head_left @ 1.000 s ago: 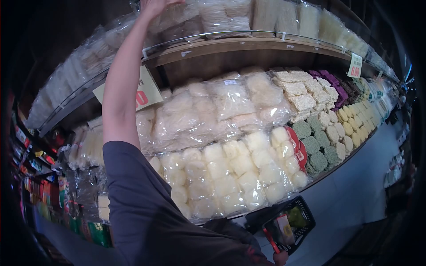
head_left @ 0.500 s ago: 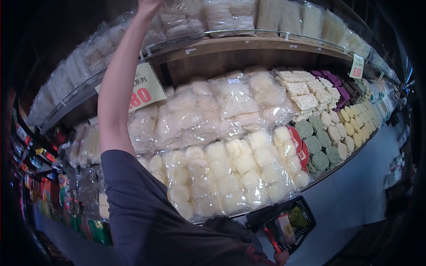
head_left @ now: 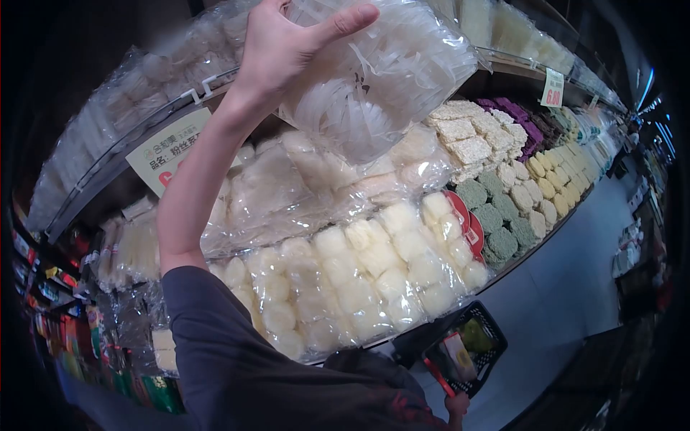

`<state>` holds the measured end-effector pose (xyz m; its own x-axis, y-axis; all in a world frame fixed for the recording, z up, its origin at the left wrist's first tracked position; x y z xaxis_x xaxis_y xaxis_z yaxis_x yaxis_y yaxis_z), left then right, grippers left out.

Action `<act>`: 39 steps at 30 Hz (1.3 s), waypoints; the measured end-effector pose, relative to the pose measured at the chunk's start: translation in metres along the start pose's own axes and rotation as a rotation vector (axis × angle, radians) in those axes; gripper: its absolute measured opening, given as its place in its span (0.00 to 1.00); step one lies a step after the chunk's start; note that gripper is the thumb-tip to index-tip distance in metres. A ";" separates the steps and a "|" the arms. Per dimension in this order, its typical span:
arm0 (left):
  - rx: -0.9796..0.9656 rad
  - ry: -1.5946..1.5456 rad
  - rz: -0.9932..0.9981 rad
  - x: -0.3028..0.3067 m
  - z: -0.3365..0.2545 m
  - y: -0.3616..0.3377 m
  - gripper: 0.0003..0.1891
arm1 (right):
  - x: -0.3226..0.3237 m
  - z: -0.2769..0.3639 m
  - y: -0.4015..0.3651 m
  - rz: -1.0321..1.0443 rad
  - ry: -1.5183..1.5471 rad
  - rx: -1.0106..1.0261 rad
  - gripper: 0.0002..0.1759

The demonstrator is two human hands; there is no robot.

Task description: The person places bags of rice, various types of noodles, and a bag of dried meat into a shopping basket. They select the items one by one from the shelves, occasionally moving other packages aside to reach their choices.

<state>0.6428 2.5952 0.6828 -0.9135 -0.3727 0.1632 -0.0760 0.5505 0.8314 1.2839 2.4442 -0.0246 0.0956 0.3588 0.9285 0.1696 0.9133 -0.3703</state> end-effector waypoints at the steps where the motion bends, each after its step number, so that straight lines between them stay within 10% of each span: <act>1: 0.000 -0.004 0.001 0.000 0.002 0.000 0.24 | 0.003 0.003 -0.002 0.000 0.000 -0.004 0.15; 10: -0.108 0.086 0.091 -0.007 0.013 -0.007 0.31 | 0.014 0.011 -0.009 -0.015 0.024 -0.038 0.15; 13: 0.290 0.155 -0.012 0.000 0.041 -0.020 0.41 | 0.007 0.007 -0.004 -0.029 0.004 -0.063 0.14; 19: 0.671 -1.130 -0.024 -0.045 0.100 -0.098 0.33 | -0.004 0.002 0.002 -0.043 -0.004 -0.028 0.15; 27: 0.252 -2.399 0.571 -0.163 0.146 -0.206 0.33 | 0.004 0.009 -0.005 -0.091 -0.061 -0.019 0.11; 39: 0.158 -2.621 0.825 -0.219 0.122 -0.217 0.34 | 0.012 0.016 -0.008 -0.057 0.013 -0.073 0.12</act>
<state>0.8106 2.6487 0.4012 0.6810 0.6420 -0.3523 0.3486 0.1389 0.9269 1.2681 2.4444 -0.0106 0.0963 0.3036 0.9479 0.2457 0.9156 -0.3182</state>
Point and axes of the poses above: each hand's wrist, its own y-axis towards the middle knuckle, its own x-axis out of the back of the hand, z = x × y, the point moved 5 cm from there along y, towards the middle knuckle, and after that the axes turned 6 degrees about -y, right-handed, at the moved point
